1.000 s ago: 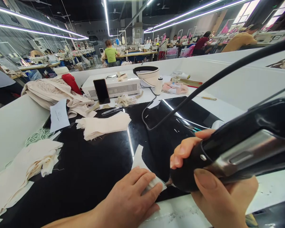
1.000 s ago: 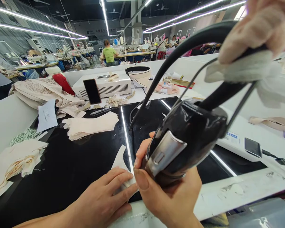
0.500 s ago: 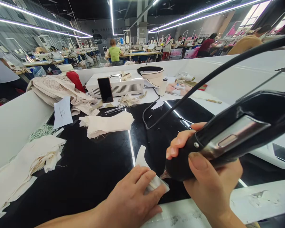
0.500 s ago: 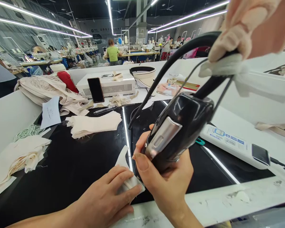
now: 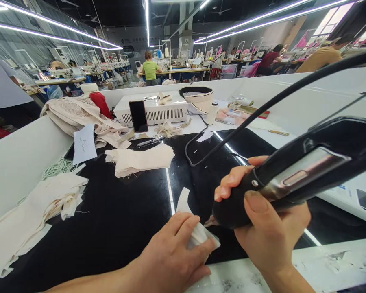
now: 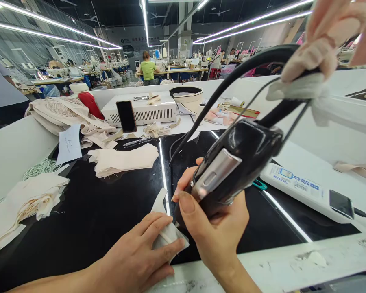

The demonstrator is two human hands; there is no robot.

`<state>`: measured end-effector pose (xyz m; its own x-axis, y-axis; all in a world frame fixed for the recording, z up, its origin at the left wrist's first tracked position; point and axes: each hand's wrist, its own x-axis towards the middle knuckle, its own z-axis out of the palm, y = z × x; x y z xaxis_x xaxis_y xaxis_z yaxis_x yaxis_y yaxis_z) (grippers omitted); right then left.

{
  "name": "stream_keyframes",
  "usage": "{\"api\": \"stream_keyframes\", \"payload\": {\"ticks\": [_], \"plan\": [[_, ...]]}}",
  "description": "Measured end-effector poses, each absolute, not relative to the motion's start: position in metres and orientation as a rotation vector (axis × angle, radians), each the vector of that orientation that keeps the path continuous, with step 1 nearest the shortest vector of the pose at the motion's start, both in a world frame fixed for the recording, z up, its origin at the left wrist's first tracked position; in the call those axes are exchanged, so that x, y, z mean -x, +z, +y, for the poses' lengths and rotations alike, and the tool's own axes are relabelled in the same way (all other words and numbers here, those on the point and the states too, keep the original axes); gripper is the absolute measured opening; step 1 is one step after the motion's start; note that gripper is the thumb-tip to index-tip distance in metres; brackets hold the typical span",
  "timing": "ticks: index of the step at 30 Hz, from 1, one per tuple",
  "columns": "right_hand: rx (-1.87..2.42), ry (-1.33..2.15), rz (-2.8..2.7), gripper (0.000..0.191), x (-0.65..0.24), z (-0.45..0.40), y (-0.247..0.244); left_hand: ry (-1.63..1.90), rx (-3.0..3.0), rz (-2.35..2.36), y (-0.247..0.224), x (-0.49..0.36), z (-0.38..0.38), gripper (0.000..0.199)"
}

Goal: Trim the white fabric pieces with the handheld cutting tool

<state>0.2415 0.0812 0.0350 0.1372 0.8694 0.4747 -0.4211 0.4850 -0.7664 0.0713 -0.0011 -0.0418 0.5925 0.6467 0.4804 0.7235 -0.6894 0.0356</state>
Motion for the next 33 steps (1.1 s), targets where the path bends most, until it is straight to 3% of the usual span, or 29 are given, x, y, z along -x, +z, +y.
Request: {"api": "stream_keyframes", "payload": {"ticks": [11, 26, 33], "plan": [[0.481, 1.025, -1.071, 0.042, -0.241, 0.08, 0.034, -0.729, 2.651, -1.158, -0.043, -0.077, -0.004, 0.045], [0.522, 0.979, -1.089, 0.043, -0.244, 0.08, 0.034, -0.558, 2.741, -1.221, -0.055, -0.068, -0.004, 0.071], [0.52, 0.963, -1.111, 0.043, -0.247, 0.08, 0.033, -0.519, 2.792, -1.249, -0.054, -0.068, -0.002, 0.074]]}}
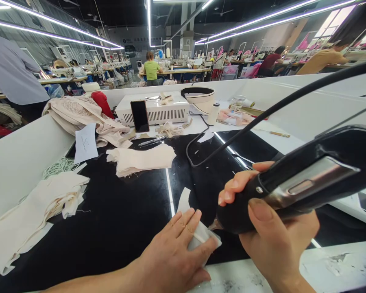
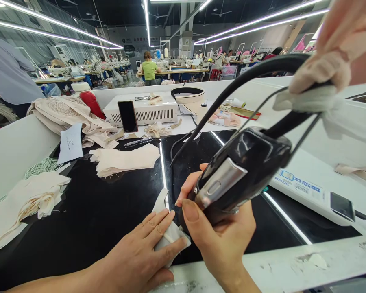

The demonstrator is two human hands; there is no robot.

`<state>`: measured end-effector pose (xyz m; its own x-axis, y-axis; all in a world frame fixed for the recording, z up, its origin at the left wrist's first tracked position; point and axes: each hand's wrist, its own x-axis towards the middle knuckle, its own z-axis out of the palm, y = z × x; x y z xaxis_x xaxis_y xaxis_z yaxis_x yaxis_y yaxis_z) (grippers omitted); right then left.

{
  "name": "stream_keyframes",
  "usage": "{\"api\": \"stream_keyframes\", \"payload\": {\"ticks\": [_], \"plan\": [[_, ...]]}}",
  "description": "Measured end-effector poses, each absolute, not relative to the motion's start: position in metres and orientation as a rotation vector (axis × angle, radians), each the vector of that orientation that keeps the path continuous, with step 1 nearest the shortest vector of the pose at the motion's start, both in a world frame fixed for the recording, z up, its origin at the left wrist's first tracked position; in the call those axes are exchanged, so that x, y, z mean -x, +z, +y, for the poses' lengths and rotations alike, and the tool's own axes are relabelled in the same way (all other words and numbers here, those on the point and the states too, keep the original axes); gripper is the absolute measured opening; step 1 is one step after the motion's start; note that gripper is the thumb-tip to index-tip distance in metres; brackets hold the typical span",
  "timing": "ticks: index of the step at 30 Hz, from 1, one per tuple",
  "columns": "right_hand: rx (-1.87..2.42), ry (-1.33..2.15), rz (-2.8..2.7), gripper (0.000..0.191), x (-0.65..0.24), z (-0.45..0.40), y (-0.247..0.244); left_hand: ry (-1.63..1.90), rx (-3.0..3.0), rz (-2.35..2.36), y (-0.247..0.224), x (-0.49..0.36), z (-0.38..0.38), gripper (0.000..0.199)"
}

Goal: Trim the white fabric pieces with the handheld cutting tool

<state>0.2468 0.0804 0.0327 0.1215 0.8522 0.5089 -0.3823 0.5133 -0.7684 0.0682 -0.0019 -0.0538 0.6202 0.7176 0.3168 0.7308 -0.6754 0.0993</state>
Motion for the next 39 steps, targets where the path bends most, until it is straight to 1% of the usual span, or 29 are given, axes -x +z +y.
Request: {"api": "stream_keyframes", "payload": {"ticks": [4, 6, 10, 14, 17, 22, 33, 39], "plan": [[0.531, 0.96, -1.1, 0.043, -0.246, 0.08, 0.034, -0.477, 2.818, -1.246, -0.053, -0.068, -0.001, 0.076], [0.538, 0.952, -1.094, 0.044, -0.244, 0.079, 0.034, -0.471, 2.822, -1.233, -0.05, -0.066, 0.0, 0.073], [0.568, 0.948, -1.062, 0.048, -0.241, 0.079, 0.035, -0.54, 2.761, -1.168, -0.032, -0.065, 0.002, 0.06], [0.58, 0.971, -1.056, 0.05, -0.241, 0.078, 0.034, -0.563, 2.664, -1.108, -0.013, -0.068, 0.005, 0.036], [0.553, 0.975, -1.052, 0.048, -0.241, 0.078, 0.034, -0.489, 2.654, -1.041, -0.008, -0.069, 0.008, 0.031], [0.561, 0.944, -1.047, 0.047, -0.239, 0.079, 0.035, -0.384, 2.659, -0.867, -0.016, -0.065, 0.014, 0.023], [0.569, 0.952, -1.056, 0.048, -0.239, 0.078, 0.034, -0.532, 2.673, -1.047, -0.014, -0.056, 0.017, 0.025], [0.557, 0.948, -1.107, 0.047, -0.242, 0.078, 0.034, -0.63, 2.7, -1.095, -0.021, -0.055, 0.016, 0.028]]}}
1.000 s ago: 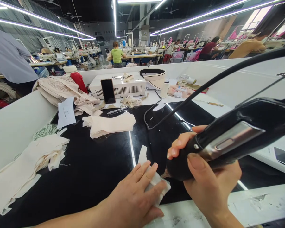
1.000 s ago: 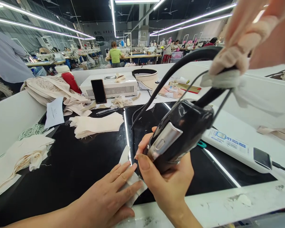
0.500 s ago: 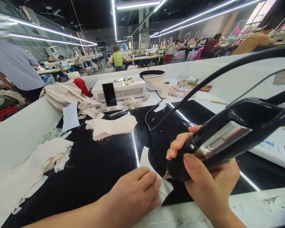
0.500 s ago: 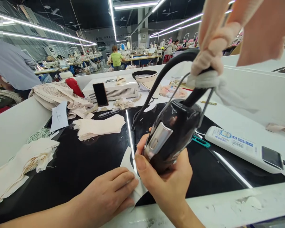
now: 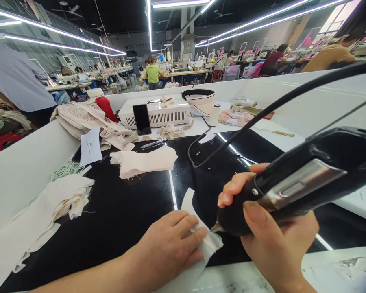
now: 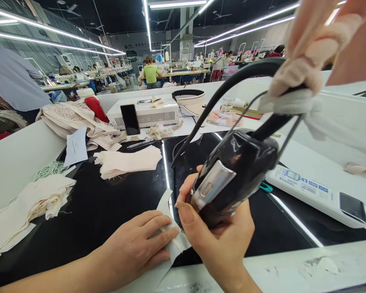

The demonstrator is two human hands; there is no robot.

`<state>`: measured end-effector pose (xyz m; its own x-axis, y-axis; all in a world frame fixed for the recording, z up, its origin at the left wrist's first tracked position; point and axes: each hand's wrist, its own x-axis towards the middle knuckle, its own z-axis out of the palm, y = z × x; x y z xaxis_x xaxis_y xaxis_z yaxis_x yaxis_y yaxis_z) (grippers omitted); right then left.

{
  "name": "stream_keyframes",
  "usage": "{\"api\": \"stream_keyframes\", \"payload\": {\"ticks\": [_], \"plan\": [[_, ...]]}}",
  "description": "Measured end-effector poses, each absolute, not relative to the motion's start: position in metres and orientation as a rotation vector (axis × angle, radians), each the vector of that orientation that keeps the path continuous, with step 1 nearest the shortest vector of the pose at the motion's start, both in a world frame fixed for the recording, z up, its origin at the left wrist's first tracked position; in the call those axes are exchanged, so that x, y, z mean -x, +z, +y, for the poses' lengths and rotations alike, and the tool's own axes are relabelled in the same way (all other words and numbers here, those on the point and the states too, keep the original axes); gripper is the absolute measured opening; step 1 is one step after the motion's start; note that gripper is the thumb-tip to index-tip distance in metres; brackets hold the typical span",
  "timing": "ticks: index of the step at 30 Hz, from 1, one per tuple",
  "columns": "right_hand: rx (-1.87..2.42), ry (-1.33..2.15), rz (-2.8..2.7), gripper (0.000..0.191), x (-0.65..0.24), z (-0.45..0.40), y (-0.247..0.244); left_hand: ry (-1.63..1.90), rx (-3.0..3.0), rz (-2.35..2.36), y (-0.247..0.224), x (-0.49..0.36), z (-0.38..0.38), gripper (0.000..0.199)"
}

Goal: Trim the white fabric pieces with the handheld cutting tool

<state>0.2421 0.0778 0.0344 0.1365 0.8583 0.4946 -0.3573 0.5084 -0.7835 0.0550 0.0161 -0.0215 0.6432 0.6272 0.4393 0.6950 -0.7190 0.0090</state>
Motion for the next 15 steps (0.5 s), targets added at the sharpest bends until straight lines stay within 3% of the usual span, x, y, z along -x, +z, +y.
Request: {"api": "stream_keyframes", "payload": {"ticks": [15], "plan": [[0.562, 0.95, -1.107, 0.045, -0.233, 0.089, 0.035, -0.767, 2.633, -1.181, -0.024, -0.06, 0.013, 0.026]]}}
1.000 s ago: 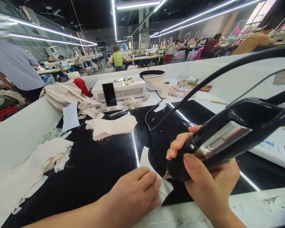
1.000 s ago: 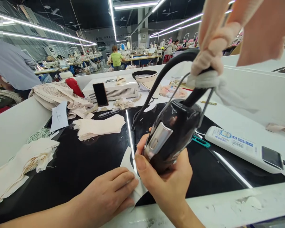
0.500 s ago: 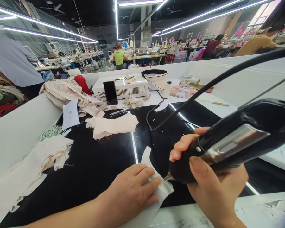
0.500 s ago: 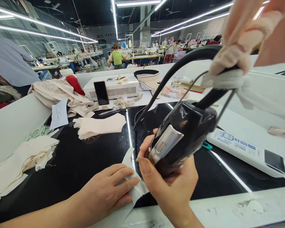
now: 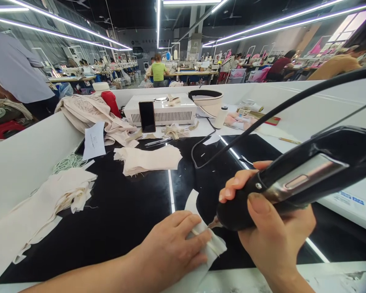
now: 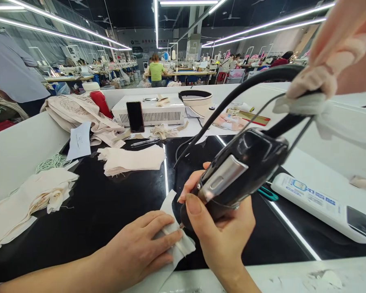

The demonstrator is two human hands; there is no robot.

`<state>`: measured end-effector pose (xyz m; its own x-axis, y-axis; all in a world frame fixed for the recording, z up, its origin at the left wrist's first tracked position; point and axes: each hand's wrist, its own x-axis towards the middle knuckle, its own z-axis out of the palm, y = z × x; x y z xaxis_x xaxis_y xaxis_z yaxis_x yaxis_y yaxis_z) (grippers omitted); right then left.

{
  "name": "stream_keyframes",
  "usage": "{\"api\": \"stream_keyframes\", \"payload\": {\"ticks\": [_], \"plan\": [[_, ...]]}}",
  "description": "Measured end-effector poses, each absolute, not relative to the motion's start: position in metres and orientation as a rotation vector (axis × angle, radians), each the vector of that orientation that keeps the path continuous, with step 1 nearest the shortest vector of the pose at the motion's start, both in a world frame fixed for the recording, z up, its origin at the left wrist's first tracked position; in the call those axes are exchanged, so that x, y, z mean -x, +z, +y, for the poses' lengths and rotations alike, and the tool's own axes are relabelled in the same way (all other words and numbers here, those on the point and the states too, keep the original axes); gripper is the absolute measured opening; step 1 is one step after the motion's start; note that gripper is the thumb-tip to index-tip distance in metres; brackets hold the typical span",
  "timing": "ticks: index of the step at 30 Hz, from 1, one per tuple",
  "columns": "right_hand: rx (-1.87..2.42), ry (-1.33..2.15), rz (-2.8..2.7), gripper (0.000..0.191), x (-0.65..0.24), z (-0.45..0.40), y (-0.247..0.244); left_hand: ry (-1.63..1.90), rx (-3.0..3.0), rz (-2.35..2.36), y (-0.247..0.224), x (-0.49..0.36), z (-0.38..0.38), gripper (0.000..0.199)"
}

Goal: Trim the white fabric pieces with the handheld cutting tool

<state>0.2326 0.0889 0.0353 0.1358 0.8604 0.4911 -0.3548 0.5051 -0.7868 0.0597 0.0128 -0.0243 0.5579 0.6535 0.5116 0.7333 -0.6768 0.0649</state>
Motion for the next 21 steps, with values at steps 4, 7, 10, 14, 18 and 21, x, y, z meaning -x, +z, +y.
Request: {"api": "stream_keyframes", "payload": {"ticks": [4, 7, 10, 14, 18, 21], "plan": [[0.534, 0.962, -1.122, 0.043, -0.234, 0.089, 0.033, -0.778, 2.643, -1.175, -0.026, -0.059, 0.012, 0.025], [0.53, 0.954, -1.129, 0.043, -0.234, 0.09, 0.031, -0.797, 2.648, -1.217, -0.031, -0.057, 0.011, 0.029], [0.55, 0.947, -1.123, 0.041, -0.232, 0.091, 0.03, -0.789, 2.687, -1.272, -0.035, -0.055, 0.01, 0.033], [0.535, 0.954, -1.081, 0.044, -0.23, 0.094, 0.03, -0.768, 2.724, -1.302, -0.035, -0.052, 0.009, 0.035], [0.52, 0.963, -1.065, 0.046, -0.228, 0.098, 0.029, -0.747, 2.749, -1.318, -0.036, -0.051, 0.01, 0.037], [0.509, 0.979, -1.074, 0.046, -0.227, 0.099, 0.027, -0.718, 2.771, -1.32, -0.039, -0.051, 0.009, 0.04]]}}
